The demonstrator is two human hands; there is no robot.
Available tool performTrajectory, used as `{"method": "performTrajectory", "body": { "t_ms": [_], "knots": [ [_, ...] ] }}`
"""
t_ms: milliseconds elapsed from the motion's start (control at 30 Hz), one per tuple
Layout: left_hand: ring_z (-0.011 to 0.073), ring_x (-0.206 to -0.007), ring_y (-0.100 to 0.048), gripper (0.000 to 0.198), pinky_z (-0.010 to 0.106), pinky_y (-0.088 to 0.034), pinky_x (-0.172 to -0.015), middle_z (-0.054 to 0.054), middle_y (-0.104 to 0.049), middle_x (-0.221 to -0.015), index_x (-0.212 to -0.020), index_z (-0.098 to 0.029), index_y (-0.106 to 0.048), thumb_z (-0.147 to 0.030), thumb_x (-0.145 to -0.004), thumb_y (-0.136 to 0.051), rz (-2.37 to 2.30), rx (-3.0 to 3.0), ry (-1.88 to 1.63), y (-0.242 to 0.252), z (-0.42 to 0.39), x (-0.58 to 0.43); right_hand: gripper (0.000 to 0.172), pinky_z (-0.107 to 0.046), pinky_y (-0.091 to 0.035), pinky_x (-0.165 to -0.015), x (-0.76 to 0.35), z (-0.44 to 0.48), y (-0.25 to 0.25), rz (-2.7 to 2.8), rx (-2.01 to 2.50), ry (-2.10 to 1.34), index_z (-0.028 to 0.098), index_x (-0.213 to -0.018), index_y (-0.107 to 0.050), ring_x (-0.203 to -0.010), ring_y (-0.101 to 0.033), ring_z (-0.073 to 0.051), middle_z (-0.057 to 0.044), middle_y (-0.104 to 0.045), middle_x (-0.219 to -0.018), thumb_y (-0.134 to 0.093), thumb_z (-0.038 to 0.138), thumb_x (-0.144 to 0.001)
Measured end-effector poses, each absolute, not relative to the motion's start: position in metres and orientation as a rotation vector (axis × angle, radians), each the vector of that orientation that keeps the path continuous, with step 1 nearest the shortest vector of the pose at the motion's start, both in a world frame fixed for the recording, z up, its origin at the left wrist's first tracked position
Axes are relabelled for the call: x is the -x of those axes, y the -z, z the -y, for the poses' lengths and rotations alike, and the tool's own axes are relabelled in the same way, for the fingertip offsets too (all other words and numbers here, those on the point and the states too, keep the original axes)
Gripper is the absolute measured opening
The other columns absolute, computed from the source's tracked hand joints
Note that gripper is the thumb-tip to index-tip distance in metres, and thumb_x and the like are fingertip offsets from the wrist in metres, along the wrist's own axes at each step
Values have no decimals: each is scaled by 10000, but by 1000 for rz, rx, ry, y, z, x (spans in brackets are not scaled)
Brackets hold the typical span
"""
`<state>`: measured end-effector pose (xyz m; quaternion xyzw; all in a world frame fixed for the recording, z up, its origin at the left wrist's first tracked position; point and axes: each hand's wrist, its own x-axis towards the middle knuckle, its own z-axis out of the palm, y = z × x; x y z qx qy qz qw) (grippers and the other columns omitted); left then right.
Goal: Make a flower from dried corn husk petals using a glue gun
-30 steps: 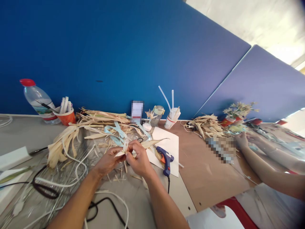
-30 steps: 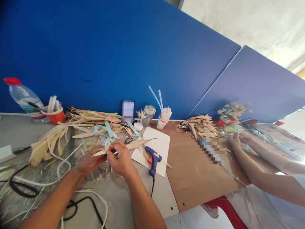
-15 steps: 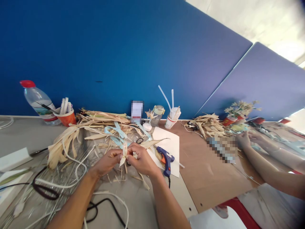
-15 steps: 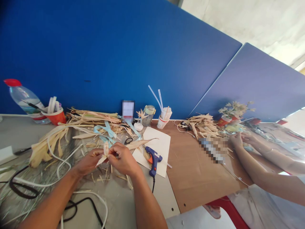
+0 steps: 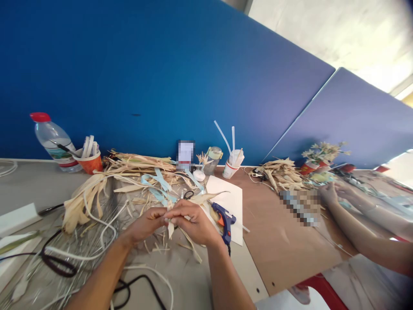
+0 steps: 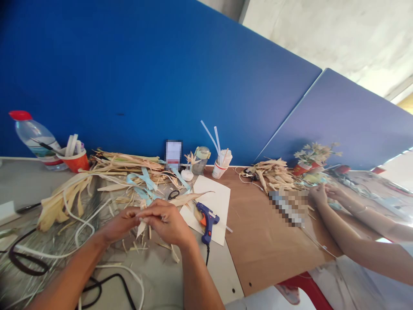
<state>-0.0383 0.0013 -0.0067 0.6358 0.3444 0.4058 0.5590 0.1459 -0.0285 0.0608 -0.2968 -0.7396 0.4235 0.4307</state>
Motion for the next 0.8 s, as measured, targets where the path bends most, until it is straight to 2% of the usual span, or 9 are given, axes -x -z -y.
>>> {"method": "performTrajectory", "body": {
  "t_ms": [167,333,600,800],
  "knots": [
    [139,-603,-456,309,229,-357,-574,7,-543,-610,-650,-153,-668,-419,-782,-583,-751,-1578,-752,2,0,37,164,-288,-460,-732,-151,31,-64,1950,771,-1022,250,-859,-718,-767,-584,-160,-22,-614,-795,-591,160,-809],
    [147,-612,-462,323,241,-376,-588,15,-558,-631,-688,-156,-693,-459,-756,-602,-753,-1544,-835,1,1,36,171,-292,-444,-786,-152,31,-67,1935,798,-980,216,-844,-673,-822,-579,-163,-28,-623,-827,-528,127,-835],
    [145,-651,-452,367,242,-374,-620,16,-555,-673,-697,-137,-674,-497,-734,-617,-739,-1506,-827,10,-2,39,130,-259,-426,-761,-147,31,-66,1872,918,-985,179,-767,-616,-777,-556,-137,-14,-586,-794,-533,81,-785],
    [141,-628,-428,392,238,-356,-584,14,-544,-659,-737,-138,-683,-522,-735,-604,-710,-1465,-835,8,-1,38,132,-239,-447,-647,-144,30,-59,1666,921,-1240,178,-844,-590,-685,-551,-124,0,-574,-758,-523,109,-754]
  ]
}}
